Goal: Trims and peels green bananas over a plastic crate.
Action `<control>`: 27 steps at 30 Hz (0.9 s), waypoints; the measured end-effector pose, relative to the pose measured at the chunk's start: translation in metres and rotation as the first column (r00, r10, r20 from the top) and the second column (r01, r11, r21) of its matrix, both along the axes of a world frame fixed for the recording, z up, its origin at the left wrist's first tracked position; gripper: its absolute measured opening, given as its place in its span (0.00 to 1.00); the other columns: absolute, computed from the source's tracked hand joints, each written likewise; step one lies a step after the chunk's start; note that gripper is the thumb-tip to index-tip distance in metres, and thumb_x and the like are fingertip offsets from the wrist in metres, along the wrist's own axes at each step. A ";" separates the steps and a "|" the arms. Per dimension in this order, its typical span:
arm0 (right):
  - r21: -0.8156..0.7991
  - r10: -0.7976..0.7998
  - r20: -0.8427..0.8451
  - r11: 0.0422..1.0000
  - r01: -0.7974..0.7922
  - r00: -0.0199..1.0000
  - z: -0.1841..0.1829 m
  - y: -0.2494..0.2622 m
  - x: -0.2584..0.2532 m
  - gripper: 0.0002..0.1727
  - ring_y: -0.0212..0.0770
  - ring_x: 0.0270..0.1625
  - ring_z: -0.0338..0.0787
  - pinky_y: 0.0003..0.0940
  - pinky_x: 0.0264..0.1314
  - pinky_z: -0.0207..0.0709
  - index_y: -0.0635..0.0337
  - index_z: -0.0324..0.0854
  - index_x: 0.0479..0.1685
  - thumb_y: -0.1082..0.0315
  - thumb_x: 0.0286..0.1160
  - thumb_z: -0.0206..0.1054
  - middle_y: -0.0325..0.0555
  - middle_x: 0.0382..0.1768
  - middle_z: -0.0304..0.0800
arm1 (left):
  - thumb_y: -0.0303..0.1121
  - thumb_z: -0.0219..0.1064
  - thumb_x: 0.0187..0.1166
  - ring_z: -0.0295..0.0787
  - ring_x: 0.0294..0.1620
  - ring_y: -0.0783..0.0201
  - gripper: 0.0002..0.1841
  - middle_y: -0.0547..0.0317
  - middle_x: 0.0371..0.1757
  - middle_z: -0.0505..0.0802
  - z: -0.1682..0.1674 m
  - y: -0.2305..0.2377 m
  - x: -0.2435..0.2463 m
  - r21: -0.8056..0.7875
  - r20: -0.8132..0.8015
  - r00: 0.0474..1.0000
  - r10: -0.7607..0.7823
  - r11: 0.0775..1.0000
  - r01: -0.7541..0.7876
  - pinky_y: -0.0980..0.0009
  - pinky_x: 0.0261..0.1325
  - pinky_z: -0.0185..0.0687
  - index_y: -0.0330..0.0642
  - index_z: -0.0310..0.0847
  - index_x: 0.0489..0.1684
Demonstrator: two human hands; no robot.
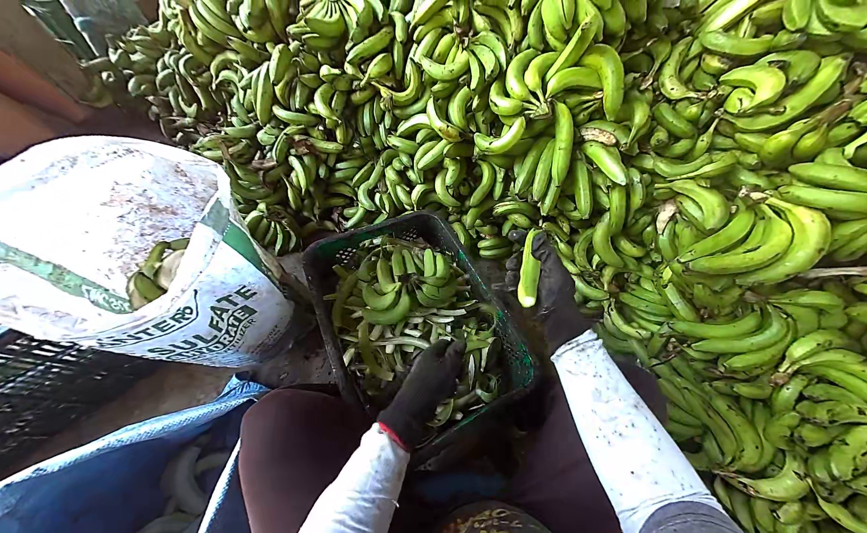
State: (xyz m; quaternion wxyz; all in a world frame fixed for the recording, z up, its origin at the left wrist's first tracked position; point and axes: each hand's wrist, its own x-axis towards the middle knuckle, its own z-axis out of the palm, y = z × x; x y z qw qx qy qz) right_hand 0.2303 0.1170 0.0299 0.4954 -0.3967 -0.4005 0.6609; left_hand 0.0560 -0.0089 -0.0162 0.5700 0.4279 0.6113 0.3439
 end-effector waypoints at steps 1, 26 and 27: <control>0.041 -0.031 0.004 0.999 0.031 1.000 0.002 -0.004 -0.005 0.25 0.29 0.22 0.80 0.29 0.27 0.82 0.36 0.79 0.68 0.36 0.85 0.52 0.33 0.27 0.80 | 0.52 0.48 0.92 0.87 0.33 0.65 0.25 0.57 0.36 0.88 0.001 -0.003 0.004 0.069 0.007 1.000 0.017 0.997 -0.017 0.64 0.41 0.86 0.38 0.81 0.60; -0.178 -0.087 -0.244 0.983 0.044 0.966 0.003 -0.043 -0.059 0.29 0.38 0.21 0.87 0.37 0.25 0.86 0.52 0.79 0.54 0.40 0.91 0.40 0.41 0.23 0.85 | 0.56 0.45 0.91 0.80 0.35 0.76 0.29 0.65 0.35 0.85 -0.013 -0.003 0.019 0.581 -0.145 0.979 0.143 0.813 -0.033 0.73 0.44 0.79 0.40 0.84 0.52; -0.140 -0.071 -0.235 0.989 0.038 0.969 0.001 -0.041 -0.056 0.29 0.40 0.25 0.90 0.38 0.27 0.87 0.53 0.79 0.55 0.41 0.92 0.39 0.44 0.27 0.88 | 0.55 0.45 0.91 0.80 0.34 0.76 0.28 0.65 0.35 0.85 -0.012 -0.004 0.018 0.576 -0.147 0.980 0.132 0.817 -0.024 0.74 0.43 0.79 0.40 0.84 0.52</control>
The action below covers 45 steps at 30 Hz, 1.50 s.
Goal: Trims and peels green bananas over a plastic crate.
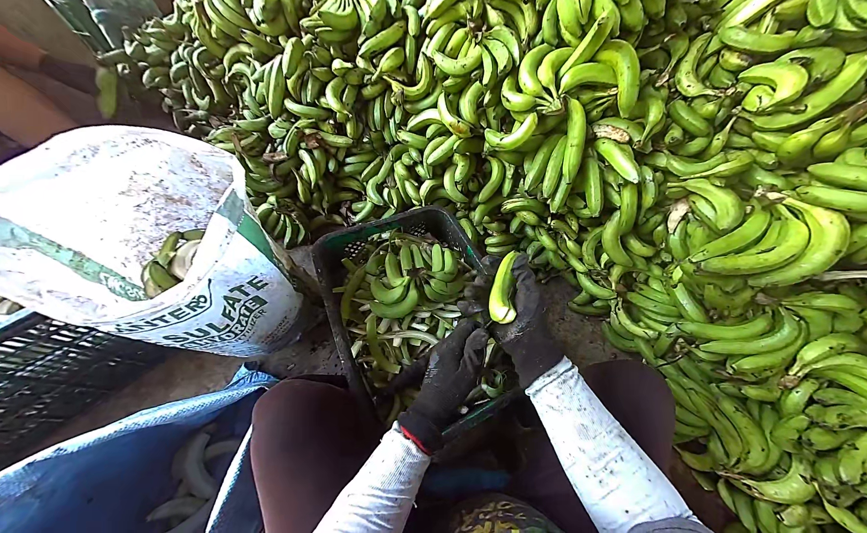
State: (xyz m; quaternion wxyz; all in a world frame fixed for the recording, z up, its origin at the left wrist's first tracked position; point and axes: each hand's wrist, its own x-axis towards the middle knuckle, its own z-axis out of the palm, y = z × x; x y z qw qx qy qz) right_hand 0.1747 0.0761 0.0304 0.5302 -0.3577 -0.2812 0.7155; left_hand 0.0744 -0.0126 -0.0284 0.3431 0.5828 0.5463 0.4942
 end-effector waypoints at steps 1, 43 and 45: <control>0.086 0.004 0.025 0.996 -0.006 1.000 -0.004 0.004 0.005 0.29 0.39 0.29 0.91 0.35 0.29 0.87 0.50 0.79 0.56 0.42 0.92 0.37 0.42 0.31 0.90 | 0.54 0.45 0.91 0.80 0.34 0.76 0.28 0.64 0.35 0.85 0.001 0.000 0.000 -0.007 -0.005 1.000 -0.011 1.000 0.011 0.73 0.43 0.79 0.39 0.84 0.53; -0.333 0.717 0.656 0.554 -0.763 0.235 0.022 -0.009 -0.083 0.18 0.39 0.22 0.83 0.34 0.24 0.82 0.62 0.66 0.70 0.61 0.91 0.53 0.48 0.35 0.86 | 0.52 0.39 0.95 0.72 0.20 0.76 0.21 0.70 0.28 0.79 0.041 -0.006 -0.176 -0.300 0.678 0.507 0.533 0.830 -0.471 0.80 0.25 0.74 0.50 0.74 0.52; -0.123 0.699 0.647 0.490 -0.863 0.305 0.054 0.009 -0.127 0.17 0.38 0.28 0.86 0.34 0.30 0.84 0.62 0.69 0.66 0.60 0.93 0.46 0.47 0.37 0.85 | 0.47 0.41 0.95 0.73 0.18 0.73 0.19 0.67 0.26 0.80 0.036 0.007 -0.172 -0.361 0.788 0.324 0.523 0.820 -0.445 0.77 0.22 0.74 0.48 0.75 0.46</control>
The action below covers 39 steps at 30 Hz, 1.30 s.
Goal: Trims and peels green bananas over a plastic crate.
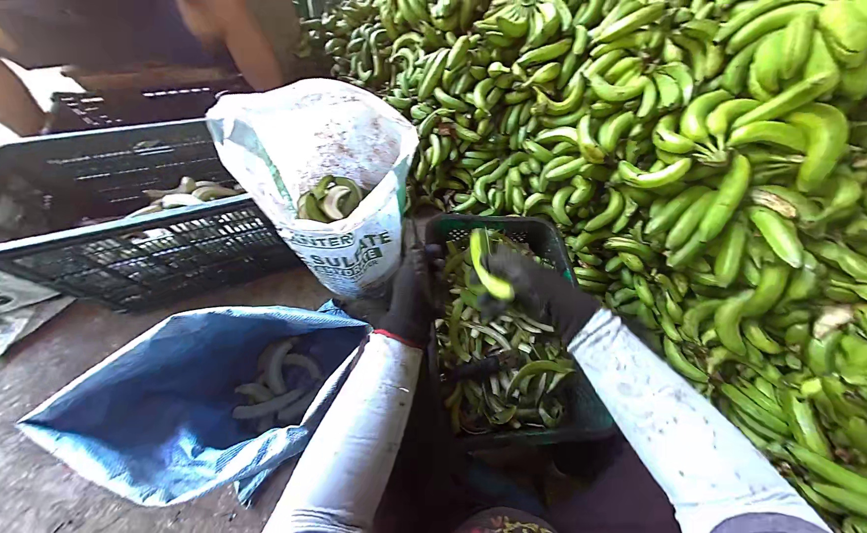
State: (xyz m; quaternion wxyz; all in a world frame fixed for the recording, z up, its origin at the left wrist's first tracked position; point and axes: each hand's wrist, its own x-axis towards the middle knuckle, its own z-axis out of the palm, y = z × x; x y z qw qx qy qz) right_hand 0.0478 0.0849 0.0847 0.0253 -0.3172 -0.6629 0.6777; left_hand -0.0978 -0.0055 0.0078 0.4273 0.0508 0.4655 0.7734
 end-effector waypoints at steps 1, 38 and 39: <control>0.034 0.004 -0.139 0.999 0.001 0.990 0.020 0.003 -0.023 0.17 0.38 0.30 0.87 0.34 0.32 0.84 0.62 0.72 0.60 0.60 0.93 0.44 0.45 0.36 0.86 | 0.48 0.41 0.95 0.74 0.18 0.74 0.20 0.67 0.25 0.80 0.000 0.002 0.004 -0.005 0.023 1.000 -0.006 1.000 0.006 0.78 0.21 0.74 0.47 0.76 0.47; 0.416 -0.572 -0.214 0.680 0.604 0.792 -0.138 0.085 -0.024 0.17 0.42 0.39 0.85 0.41 0.43 0.81 0.46 0.78 0.68 0.53 0.89 0.57 0.45 0.42 0.88 | 0.51 0.40 0.95 0.77 0.20 0.73 0.25 0.64 0.27 0.83 0.021 0.009 0.025 0.068 -0.101 0.988 -0.114 0.990 0.121 0.80 0.27 0.78 0.43 0.81 0.55; 0.029 -0.675 -0.363 0.681 0.732 0.642 -0.129 0.088 -0.021 0.13 0.28 0.25 0.76 0.23 0.30 0.76 0.39 0.77 0.53 0.50 0.92 0.47 0.33 0.28 0.78 | 0.51 0.40 0.95 0.76 0.20 0.73 0.26 0.64 0.26 0.83 0.020 0.010 0.026 0.057 -0.118 0.985 -0.123 0.990 0.130 0.80 0.28 0.77 0.43 0.81 0.57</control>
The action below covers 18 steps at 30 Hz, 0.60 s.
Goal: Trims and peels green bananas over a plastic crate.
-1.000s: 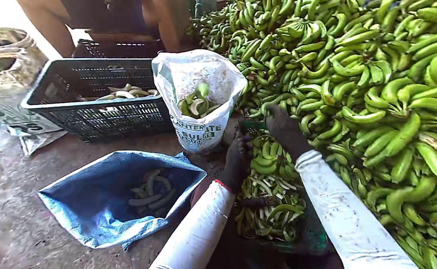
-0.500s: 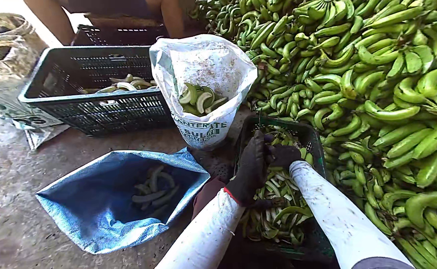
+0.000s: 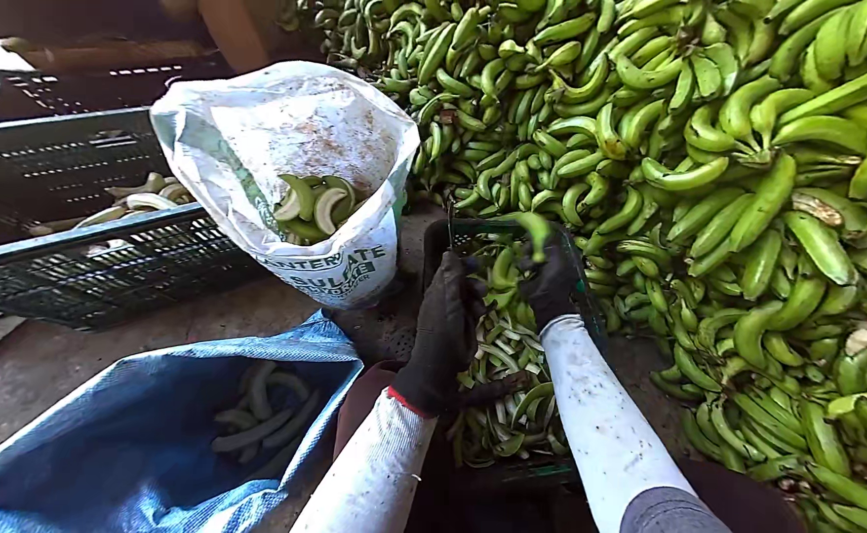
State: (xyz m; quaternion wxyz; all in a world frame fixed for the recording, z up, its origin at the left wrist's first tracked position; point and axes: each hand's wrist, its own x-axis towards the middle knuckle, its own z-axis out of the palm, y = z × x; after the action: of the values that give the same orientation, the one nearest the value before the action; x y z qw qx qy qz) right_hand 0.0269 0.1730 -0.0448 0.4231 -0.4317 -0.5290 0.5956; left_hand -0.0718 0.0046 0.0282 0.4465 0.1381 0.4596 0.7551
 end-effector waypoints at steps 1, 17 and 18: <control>-0.194 -0.045 -0.405 0.980 -0.038 0.913 0.008 0.006 0.006 0.18 0.26 0.21 0.74 0.24 0.31 0.79 0.39 0.74 0.43 0.45 0.92 0.42 0.29 0.22 0.72 | 0.52 0.40 0.95 0.77 0.21 0.74 0.26 0.65 0.26 0.83 0.000 0.001 0.002 -0.012 -0.035 0.999 -0.010 1.000 0.009 0.80 0.28 0.77 0.45 0.81 0.58; 0.043 0.126 -0.094 0.992 -0.122 0.988 0.073 -0.029 0.123 0.25 0.38 0.54 0.90 0.39 0.53 0.86 0.39 0.66 0.83 0.57 0.88 0.58 0.41 0.60 0.88 | 0.42 0.51 0.91 0.77 0.30 0.73 0.20 0.64 0.32 0.83 -0.021 -0.005 0.095 0.021 -0.507 0.809 -0.297 0.934 0.356 0.77 0.36 0.76 0.35 0.79 0.63; -0.016 0.123 -0.316 0.991 -0.135 0.941 0.073 -0.029 0.123 0.20 0.39 0.55 0.91 0.39 0.57 0.87 0.43 0.67 0.79 0.58 0.92 0.52 0.41 0.58 0.89 | 0.41 0.51 0.90 0.78 0.30 0.73 0.21 0.63 0.32 0.83 -0.021 -0.005 0.100 0.020 -0.486 0.821 -0.301 0.935 0.354 0.77 0.37 0.77 0.34 0.77 0.67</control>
State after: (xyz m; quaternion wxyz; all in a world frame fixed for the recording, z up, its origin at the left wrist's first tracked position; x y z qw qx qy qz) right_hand 0.1495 0.1436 0.0280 0.4537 -0.3037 -0.4710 0.6928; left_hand 0.0281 -0.0007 0.0070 0.4348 0.4202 0.4824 0.6338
